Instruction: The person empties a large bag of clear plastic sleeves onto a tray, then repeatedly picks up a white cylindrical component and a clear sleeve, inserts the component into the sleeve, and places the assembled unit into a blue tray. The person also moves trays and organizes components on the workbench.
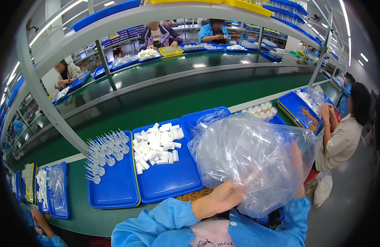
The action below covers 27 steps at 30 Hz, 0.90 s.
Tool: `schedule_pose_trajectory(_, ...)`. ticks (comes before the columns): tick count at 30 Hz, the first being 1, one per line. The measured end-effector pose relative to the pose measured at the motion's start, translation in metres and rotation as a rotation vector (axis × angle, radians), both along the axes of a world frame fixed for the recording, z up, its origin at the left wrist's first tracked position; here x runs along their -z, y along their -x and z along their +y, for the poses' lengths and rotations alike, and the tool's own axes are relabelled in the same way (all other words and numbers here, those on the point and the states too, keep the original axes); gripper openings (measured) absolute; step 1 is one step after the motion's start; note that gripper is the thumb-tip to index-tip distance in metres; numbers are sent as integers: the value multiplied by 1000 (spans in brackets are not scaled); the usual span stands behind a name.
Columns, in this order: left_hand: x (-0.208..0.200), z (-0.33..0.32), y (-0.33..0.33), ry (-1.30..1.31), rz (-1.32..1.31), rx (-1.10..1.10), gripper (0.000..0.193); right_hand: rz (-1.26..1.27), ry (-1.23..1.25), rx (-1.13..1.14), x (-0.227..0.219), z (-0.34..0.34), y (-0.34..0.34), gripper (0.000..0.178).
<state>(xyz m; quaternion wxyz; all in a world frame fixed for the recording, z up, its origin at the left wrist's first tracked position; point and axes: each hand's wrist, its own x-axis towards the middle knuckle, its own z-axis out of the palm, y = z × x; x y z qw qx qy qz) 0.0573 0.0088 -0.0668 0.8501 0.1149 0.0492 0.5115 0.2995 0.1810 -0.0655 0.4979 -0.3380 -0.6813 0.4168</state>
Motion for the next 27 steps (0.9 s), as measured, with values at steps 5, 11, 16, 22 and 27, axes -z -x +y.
schedule_pose_trajectory(5, -15, 1, -20, 30, 557, 17, 60, 130, 455, -224, -28, -88, 33, 46)
schedule_pose_trajectory(11, -25, -37, 3, -237, 846, 37, 55, 666, 966, -433, -6, -77, 14, 51)
schedule_pose_trajectory(16, 25, -82, 42, 206, 103, -53, 57, 709, 1119, -456, 12, -74, 11, 55)
schedule_pose_trajectory(22, -14, -51, 32, 79, 95, -77, 68, 543, 926, -344, -34, -93, 34, 55)
schedule_pose_trajectory(27, -53, -19, 33, -27, 103, -90, 65, 328, 647, -157, -49, -71, 37, 46)
